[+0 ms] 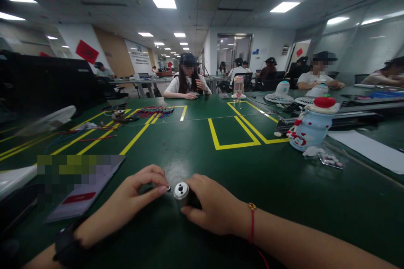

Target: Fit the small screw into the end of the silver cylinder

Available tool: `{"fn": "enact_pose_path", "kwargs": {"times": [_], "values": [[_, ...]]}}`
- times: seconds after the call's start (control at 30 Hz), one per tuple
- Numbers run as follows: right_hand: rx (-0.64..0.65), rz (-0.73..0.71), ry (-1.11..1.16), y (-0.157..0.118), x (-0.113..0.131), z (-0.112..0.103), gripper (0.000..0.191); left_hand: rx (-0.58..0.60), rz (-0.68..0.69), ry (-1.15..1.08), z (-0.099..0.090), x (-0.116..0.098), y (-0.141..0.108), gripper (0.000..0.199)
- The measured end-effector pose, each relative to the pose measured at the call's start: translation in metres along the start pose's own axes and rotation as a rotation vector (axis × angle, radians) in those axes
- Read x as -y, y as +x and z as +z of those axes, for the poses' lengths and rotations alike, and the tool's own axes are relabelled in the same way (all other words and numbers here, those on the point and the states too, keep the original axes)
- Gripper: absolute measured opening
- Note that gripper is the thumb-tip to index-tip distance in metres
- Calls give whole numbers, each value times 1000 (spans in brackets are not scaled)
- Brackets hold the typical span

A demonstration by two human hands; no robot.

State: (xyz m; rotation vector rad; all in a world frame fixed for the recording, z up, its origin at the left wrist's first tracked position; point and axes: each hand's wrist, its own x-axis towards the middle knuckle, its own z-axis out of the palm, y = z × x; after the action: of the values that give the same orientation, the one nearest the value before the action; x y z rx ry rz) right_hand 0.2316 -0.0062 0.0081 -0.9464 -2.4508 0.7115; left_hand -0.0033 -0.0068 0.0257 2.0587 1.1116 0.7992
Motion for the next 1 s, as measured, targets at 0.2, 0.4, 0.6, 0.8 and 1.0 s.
{"fn": "enact_pose_path", "kwargs": {"times": [0.2, 0.4, 0.6, 0.8, 1.0], "values": [[11, 30, 10, 0, 0, 1, 25, 144, 28, 146, 5, 15, -1, 11], [9, 26, 23, 1, 0, 0, 24, 148, 22, 156, 4, 18, 0, 10], [12, 36, 17, 0, -1, 1, 24, 71, -57, 37, 0, 18, 1, 21], [11, 37, 20, 0, -2, 2, 24, 66, -117, 59, 0, 16, 0, 20], [18, 40, 22, 0, -3, 1, 25, 42, -125, 15, -1, 22, 2, 20]]}}
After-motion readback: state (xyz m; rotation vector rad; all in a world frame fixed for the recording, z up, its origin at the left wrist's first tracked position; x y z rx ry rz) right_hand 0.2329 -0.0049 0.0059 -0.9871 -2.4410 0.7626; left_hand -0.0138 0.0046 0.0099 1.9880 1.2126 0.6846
